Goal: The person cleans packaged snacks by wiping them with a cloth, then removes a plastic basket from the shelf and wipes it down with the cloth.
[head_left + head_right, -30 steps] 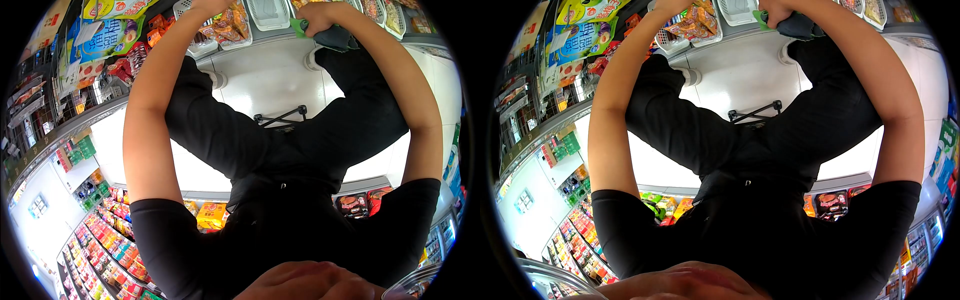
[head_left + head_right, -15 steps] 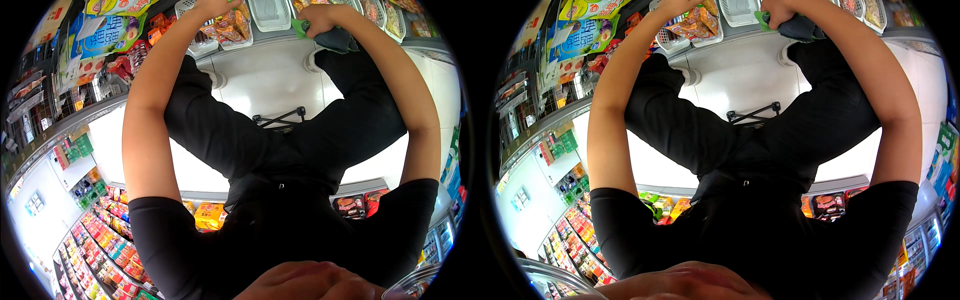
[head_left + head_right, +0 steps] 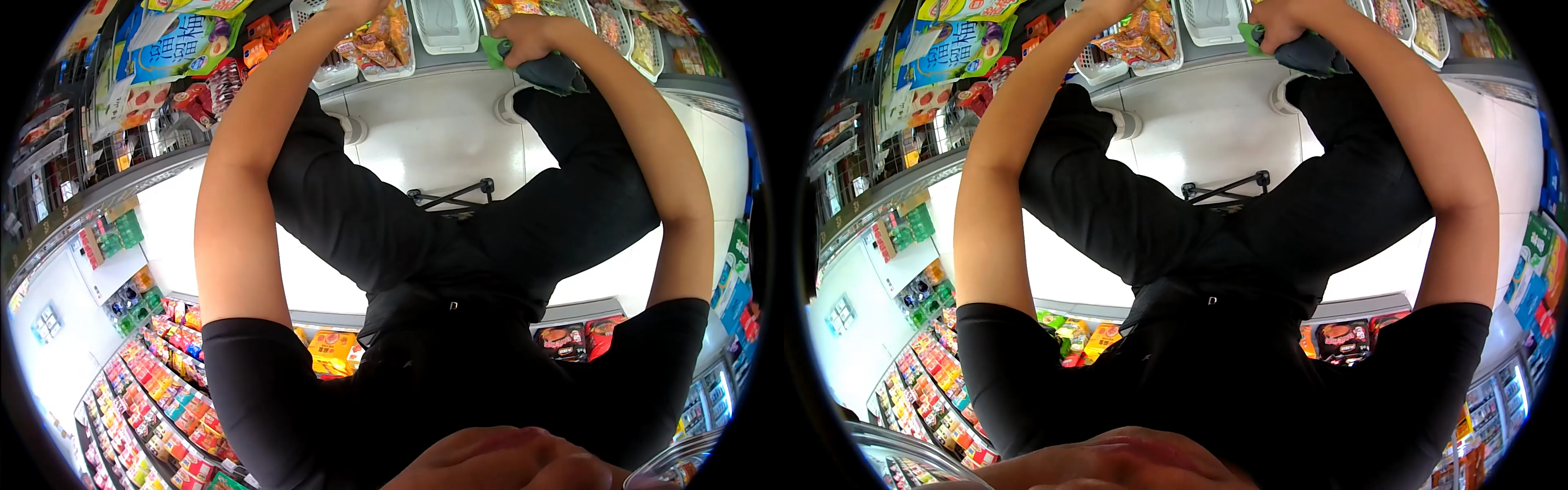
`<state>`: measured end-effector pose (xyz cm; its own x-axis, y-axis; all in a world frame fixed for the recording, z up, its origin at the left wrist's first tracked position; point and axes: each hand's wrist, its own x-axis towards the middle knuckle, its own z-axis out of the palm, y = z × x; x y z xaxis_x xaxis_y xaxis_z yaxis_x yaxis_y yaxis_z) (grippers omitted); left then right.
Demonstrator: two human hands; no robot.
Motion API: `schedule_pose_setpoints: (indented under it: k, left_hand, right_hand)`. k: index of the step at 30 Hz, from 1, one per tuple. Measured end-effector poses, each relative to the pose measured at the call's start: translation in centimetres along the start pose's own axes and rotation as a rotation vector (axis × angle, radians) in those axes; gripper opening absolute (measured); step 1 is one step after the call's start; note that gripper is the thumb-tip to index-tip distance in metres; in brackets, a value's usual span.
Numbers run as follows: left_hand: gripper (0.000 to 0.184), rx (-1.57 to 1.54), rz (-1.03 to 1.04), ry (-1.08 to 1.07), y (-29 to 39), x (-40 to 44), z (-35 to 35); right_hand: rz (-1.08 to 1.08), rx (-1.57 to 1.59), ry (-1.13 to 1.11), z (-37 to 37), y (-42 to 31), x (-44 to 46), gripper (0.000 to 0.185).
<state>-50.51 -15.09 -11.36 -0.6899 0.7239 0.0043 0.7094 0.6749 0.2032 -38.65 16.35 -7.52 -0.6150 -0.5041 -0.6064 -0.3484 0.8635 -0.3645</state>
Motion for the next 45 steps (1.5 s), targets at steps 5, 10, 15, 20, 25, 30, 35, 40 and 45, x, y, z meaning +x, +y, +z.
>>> schedule_pose_setpoints:
  k: [5,10,15,20,25,30,35,40,45]
  left_hand:
    - [0.021,0.048,0.078,-0.014,2.0,0.1,-1.3]
    - [0.019,0.018,0.081,0.049,2.5,0.3,-1.3]
    - [0.019,0.077,0.065,-0.028,1.3,1.1,-0.6]
    - [0.018,0.129,0.255,-0.087,-0.6,1.6,-0.8]
    - [0.018,0.045,0.18,-0.088,-0.1,0.9,-0.7]
    - [0.023,-0.048,0.123,0.023,-0.7,0.6,0.7]
    - [0.025,0.183,0.0,-0.343,-1.0,1.2,1.5]
    - [0.036,0.063,0.016,-0.247,-0.5,0.5,2.0]
    - [0.048,0.221,0.1,-0.072,1.2,-0.8,-0.3]
  right_hand:
    - [-0.037,0.04,-0.044,-0.1,0.1,0.0,0.05]
    - [-0.012,0.034,-0.023,-0.1,0.0,-0.2,0.048]
    - [-0.021,0.023,-0.01,0.2,0.4,0.0,0.045]
    - [-0.012,0.022,-0.016,0.1,0.2,0.0,0.044]
    - [-0.015,0.014,0.004,0.3,0.3,0.0,0.044]
    - [-0.003,0.029,-0.024,0.0,0.2,0.0,0.046]
    - [0.017,-0.006,-0.013,-0.1,-0.2,-0.2,0.046]
    - [-0.042,0.034,-0.018,0.4,0.5,0.2,0.046]
    - [-0.023,-0.014,-0.006,1.2,0.6,0.5,0.049]
